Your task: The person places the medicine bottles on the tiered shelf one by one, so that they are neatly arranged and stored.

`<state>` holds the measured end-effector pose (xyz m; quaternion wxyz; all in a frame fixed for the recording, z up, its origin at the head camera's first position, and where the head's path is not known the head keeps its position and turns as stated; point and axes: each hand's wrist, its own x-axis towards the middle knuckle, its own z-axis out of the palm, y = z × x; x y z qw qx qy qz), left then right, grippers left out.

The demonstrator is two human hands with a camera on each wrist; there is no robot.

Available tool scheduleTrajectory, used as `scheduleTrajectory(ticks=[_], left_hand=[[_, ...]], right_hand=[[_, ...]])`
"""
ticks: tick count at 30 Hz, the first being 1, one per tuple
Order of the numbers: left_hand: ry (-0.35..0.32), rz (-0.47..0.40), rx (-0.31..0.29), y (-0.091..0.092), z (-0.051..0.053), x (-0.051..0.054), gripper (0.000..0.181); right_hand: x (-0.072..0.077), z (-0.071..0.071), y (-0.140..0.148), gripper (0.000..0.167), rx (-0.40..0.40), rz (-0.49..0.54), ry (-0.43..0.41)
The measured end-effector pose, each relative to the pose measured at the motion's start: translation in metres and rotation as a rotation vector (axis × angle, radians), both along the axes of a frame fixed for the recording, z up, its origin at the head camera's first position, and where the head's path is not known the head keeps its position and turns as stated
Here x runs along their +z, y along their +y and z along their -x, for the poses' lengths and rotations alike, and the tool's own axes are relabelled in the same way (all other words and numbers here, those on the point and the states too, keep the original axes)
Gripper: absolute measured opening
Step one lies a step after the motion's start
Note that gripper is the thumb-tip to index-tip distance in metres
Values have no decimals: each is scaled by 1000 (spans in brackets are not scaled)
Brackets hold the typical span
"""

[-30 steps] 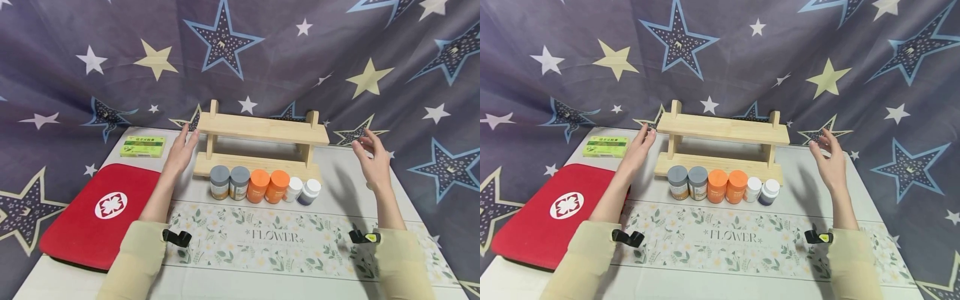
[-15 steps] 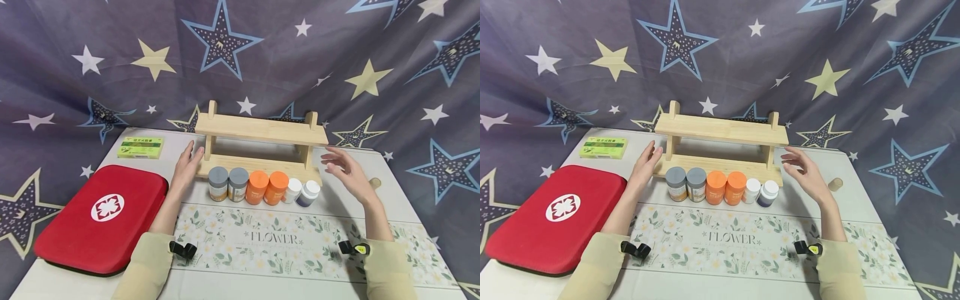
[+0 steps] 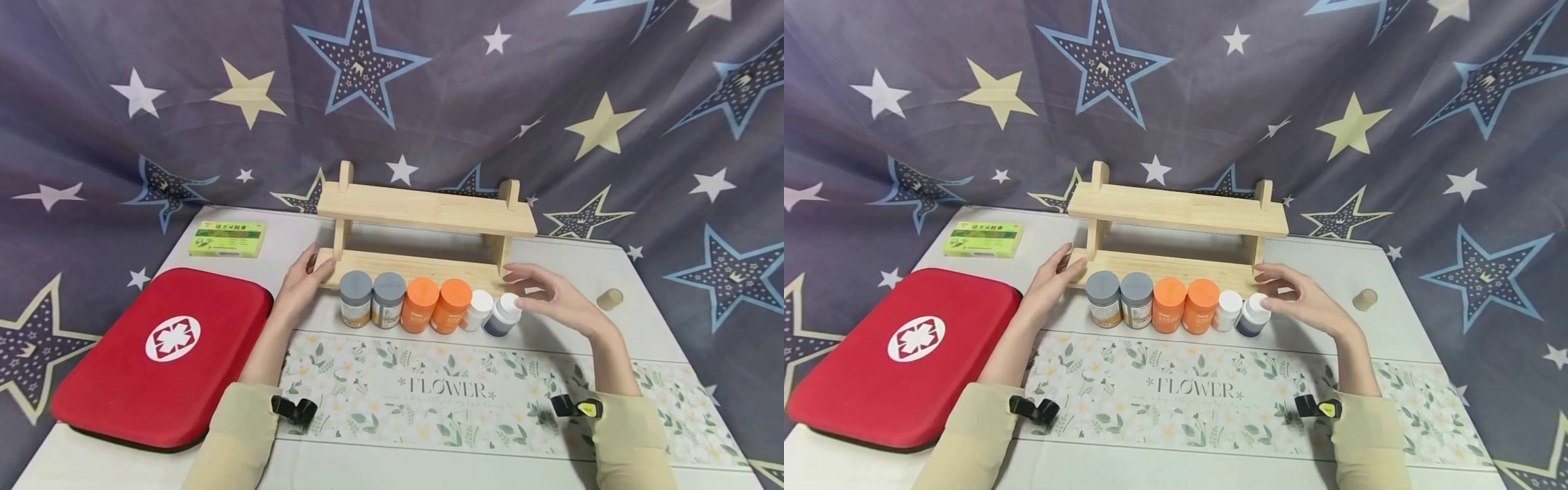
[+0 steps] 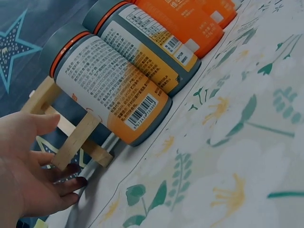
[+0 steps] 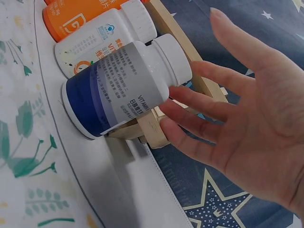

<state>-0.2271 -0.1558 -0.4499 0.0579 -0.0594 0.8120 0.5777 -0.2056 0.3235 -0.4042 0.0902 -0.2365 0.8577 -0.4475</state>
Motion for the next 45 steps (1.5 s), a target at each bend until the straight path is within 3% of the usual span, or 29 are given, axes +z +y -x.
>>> scheduleTrajectory(ticks=[8,15,32,38,45], left_hand=[[-4,-4,-19,-3,0,-5,78],[-1,-20,-30,-5,-1,-7,78],[-14,-109,-39,-5,-2,-8,76],[6,-133,-39,-6,-3,-9,76],[11,-134,-20,-6,-3,-9,75]], right_hand=[[-1,1,2,71,88,-62,7],[-7,2,3,64,114,-113,51],[-7,0,2,45,39,-155,-19],[-8,0,5,40,33,-135,6],[0,-3,10,40,4,-69,32]])
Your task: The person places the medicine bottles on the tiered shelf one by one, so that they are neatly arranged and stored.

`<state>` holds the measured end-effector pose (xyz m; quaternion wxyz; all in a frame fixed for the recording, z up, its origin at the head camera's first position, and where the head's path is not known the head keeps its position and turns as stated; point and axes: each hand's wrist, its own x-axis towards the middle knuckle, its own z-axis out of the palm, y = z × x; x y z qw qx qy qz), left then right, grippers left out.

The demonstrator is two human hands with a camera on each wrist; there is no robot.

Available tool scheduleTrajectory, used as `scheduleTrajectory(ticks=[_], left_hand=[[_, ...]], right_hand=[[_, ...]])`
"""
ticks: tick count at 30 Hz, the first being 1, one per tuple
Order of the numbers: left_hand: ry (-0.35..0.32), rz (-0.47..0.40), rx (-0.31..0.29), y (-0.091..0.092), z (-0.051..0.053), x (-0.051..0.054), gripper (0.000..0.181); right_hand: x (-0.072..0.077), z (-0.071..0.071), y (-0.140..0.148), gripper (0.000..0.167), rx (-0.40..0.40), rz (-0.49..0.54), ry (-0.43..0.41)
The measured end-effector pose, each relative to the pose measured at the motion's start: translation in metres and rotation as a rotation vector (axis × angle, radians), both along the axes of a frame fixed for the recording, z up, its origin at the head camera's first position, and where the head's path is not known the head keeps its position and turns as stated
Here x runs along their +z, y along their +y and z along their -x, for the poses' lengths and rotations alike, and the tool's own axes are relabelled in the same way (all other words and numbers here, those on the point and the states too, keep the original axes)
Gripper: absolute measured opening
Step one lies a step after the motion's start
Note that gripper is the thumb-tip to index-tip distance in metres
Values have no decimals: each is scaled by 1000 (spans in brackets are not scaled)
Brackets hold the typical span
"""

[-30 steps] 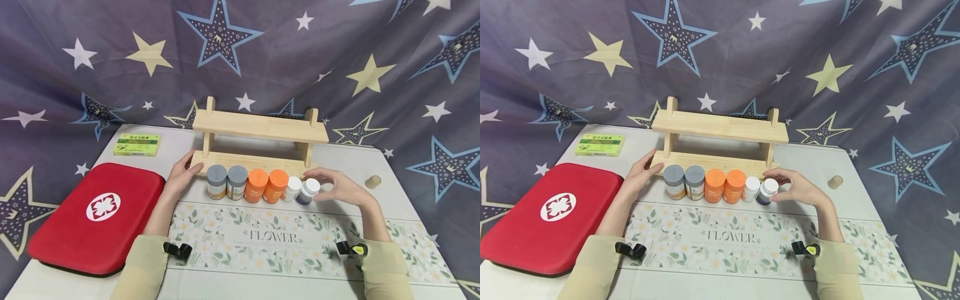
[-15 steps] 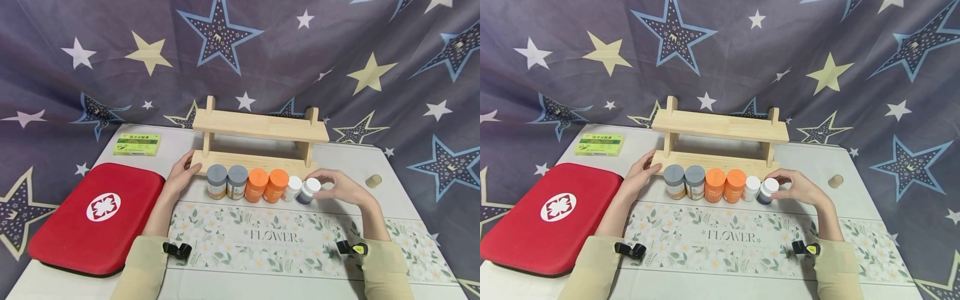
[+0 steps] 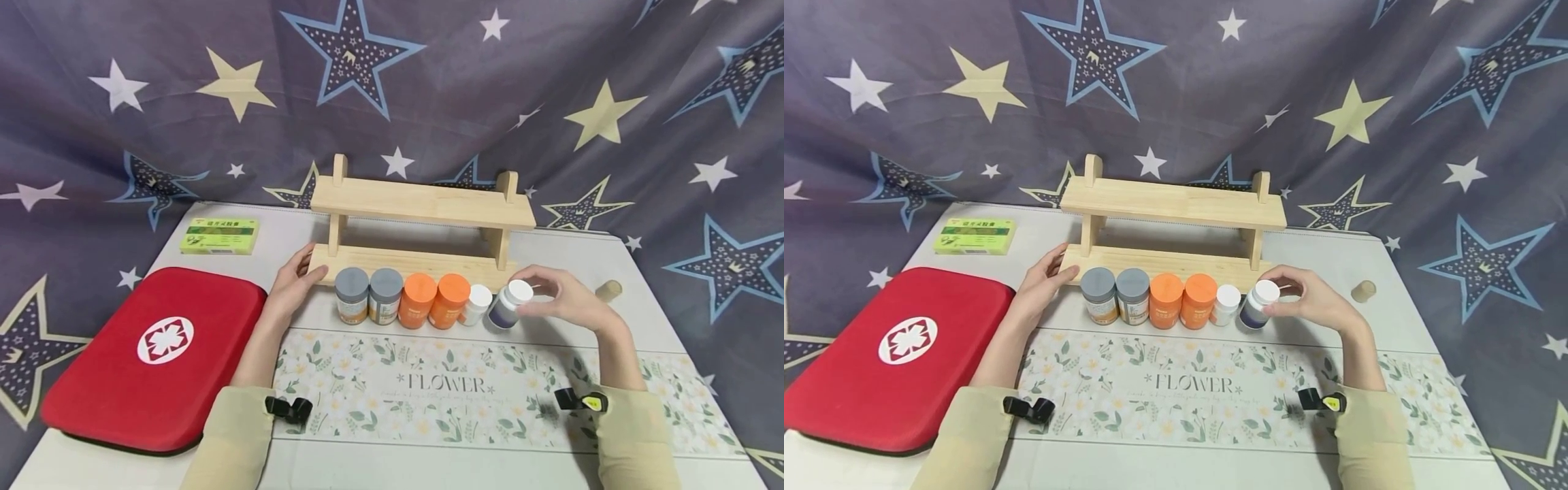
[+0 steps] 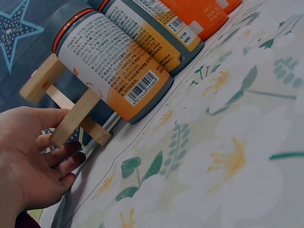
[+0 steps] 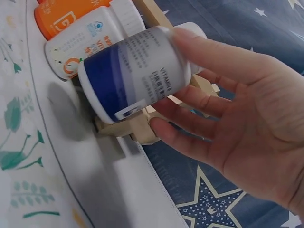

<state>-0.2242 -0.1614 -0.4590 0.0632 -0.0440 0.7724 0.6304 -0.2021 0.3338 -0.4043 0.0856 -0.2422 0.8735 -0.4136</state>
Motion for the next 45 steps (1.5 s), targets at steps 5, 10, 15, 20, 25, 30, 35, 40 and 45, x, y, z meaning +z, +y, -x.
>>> scheduleTrajectory(ticks=[5,10,15,20,25,30,35,40,45], left_hand=[[5,-2,3,1,1,0,75],[0,-2,9,1,1,-2,75],[-2,-3,8,1,1,-4,75],[-13,8,18,-1,0,-5,75],[-7,15,9,1,0,-4,75],[-6,18,10,1,1,-2,75],[-13,10,17,0,2,-1,74],[-11,9,23,1,2,-1,74],[-9,0,20,0,2,-1,74]], right_hand=[[9,-2,6,40,-22,71,-15],[23,0,11,40,-41,137,-25],[38,8,13,39,-26,229,-30],[56,20,11,39,8,251,-41],[72,28,6,41,-11,181,-34],[81,42,-6,37,0,187,-36],[89,59,-24,35,16,276,-54],[98,76,-41,34,8,313,-52],[109,91,-59,34,17,327,-71]])
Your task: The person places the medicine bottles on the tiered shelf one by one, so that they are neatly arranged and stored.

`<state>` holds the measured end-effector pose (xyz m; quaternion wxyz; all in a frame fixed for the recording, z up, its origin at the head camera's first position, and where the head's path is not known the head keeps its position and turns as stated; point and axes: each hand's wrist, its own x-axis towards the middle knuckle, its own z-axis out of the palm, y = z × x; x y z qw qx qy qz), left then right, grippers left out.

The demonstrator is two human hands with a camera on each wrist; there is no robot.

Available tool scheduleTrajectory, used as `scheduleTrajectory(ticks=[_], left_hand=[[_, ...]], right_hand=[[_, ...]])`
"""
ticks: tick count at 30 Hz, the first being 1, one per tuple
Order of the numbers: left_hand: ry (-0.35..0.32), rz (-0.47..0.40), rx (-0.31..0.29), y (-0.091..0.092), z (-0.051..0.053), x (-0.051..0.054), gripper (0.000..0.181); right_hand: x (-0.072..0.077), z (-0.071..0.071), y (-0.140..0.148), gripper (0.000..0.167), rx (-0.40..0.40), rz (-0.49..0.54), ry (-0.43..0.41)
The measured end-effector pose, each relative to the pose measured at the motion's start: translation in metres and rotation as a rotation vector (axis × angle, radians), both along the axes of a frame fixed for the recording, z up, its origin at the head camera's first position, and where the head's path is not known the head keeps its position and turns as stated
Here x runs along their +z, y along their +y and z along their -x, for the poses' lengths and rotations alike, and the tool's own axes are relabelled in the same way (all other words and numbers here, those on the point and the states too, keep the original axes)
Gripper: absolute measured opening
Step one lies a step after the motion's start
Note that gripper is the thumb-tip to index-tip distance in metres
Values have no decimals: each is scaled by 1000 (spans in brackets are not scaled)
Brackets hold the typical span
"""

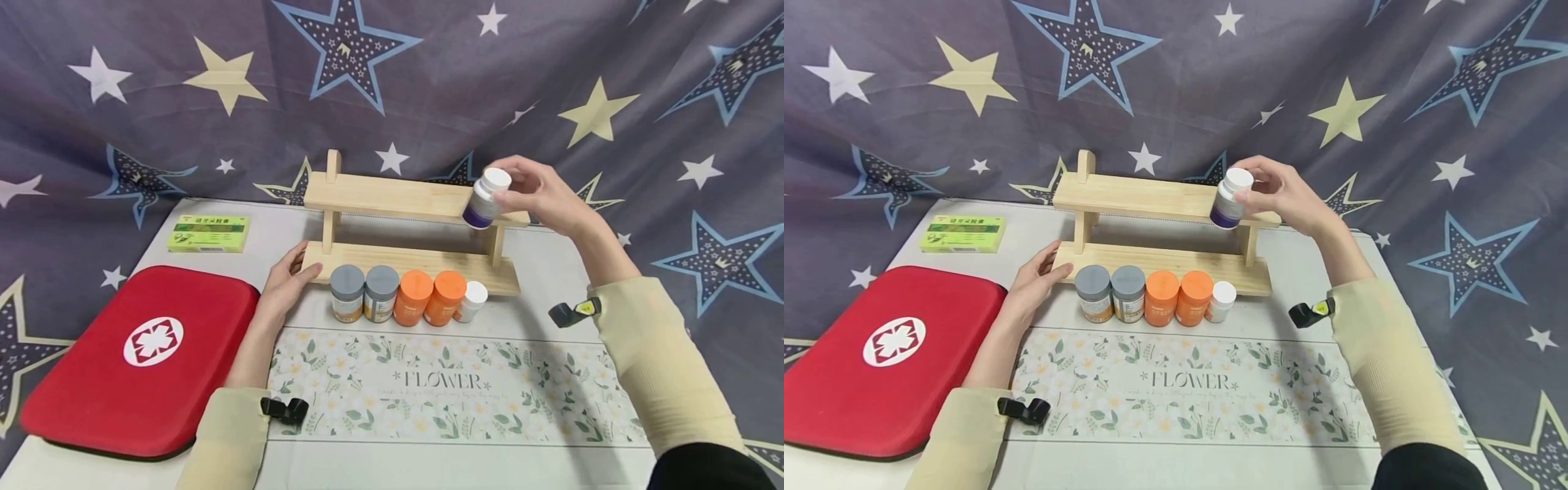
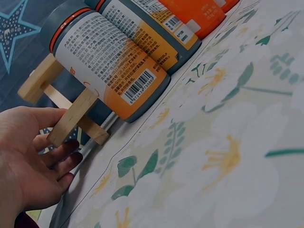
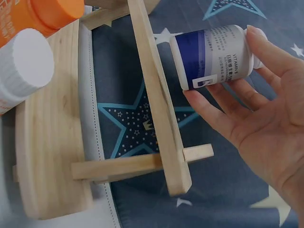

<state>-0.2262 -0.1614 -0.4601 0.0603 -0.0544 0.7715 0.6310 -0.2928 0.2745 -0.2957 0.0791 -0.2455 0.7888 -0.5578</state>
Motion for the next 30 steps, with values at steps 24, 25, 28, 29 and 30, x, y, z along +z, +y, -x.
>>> scheduleTrajectory(ticks=[24,25,28,29,30], left_hand=[[-1,-14,-19,-1,1,-2,76],[-1,-14,-17,-1,1,-2,76],[-1,-15,-13,-1,1,-2,76],[-2,-16,-11,-1,1,-1,76],[-2,-16,-12,0,1,-2,76]], right_hand=[[21,49,-107,34,16,33,-121],[21,51,-111,34,20,33,-123],[20,55,-123,34,32,31,-127],[19,57,-127,34,35,29,-128],[18,58,-130,34,36,23,-127]])
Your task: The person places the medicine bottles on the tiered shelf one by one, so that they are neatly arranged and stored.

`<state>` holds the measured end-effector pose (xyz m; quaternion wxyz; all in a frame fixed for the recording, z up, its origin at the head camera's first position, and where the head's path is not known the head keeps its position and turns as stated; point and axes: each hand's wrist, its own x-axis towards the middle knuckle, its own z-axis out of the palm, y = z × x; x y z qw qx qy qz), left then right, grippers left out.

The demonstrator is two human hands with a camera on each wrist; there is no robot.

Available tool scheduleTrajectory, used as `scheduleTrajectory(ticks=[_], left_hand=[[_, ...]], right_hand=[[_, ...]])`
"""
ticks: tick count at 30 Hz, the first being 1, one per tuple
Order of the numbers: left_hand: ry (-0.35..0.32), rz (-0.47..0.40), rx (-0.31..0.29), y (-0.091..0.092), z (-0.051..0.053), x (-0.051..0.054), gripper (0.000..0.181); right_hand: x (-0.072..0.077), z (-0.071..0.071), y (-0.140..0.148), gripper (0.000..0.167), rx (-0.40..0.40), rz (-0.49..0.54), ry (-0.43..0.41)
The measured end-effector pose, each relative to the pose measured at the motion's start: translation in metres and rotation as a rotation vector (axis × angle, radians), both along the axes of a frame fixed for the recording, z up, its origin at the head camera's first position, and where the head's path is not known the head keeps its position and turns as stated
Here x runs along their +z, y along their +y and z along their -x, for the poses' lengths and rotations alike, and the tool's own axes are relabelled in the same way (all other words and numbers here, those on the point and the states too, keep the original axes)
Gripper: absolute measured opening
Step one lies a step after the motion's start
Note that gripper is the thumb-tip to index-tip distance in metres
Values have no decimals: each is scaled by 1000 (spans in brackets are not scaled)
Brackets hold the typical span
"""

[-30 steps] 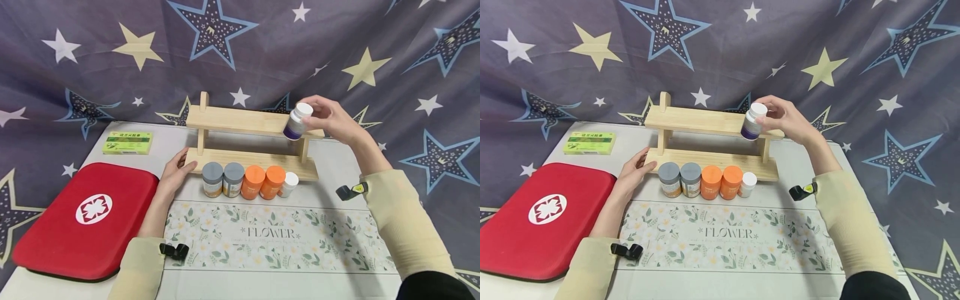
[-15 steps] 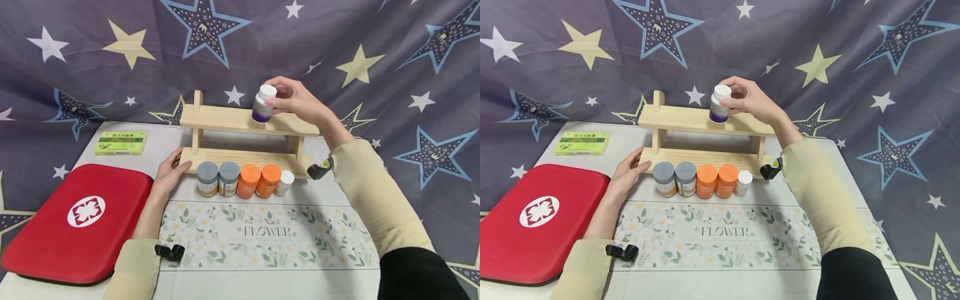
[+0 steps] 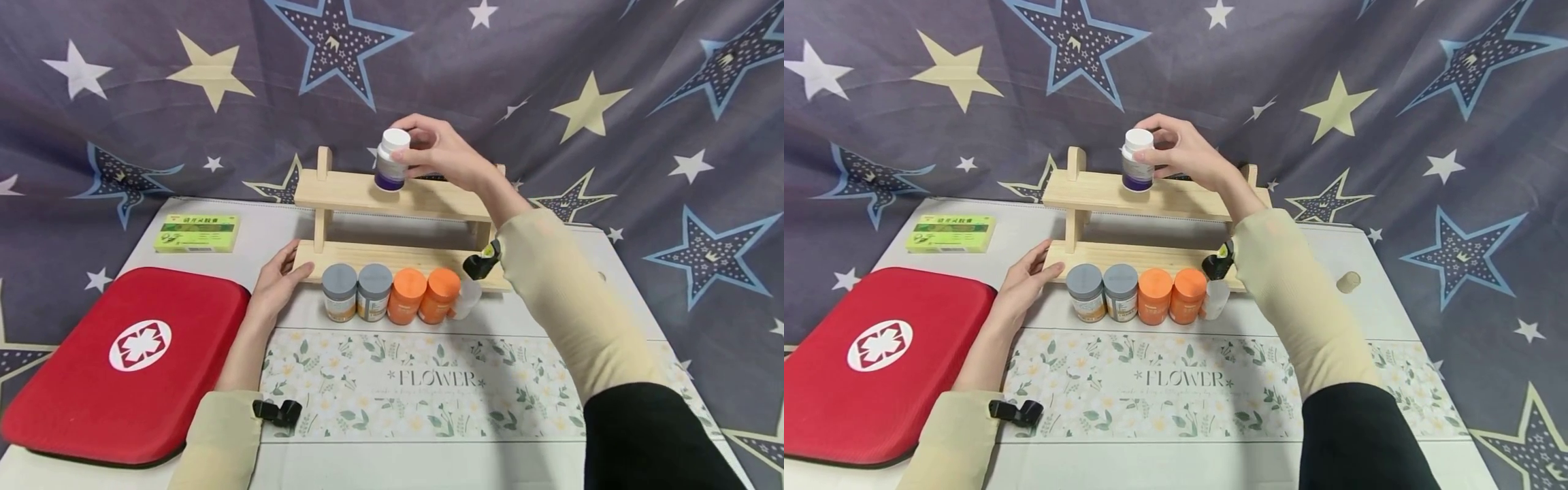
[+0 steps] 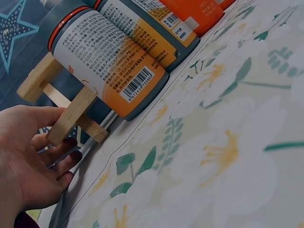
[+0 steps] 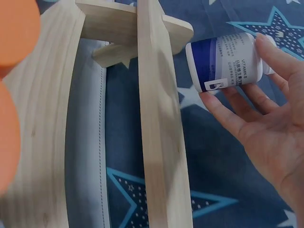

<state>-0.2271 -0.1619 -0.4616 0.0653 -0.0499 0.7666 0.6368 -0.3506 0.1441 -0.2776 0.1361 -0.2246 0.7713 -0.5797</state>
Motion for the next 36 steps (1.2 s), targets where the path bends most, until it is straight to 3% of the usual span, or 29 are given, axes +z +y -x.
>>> scheduleTrajectory(ticks=[15,25,36], left_hand=[[0,24,-4,0,0,0,75],[6,23,-3,1,0,0,74],[21,-4,3,1,-2,2,73]], right_hand=[[-11,6,-38,37,-13,-25,-10],[-23,8,-49,39,-9,-53,24],[-24,6,-54,41,2,-85,73]])
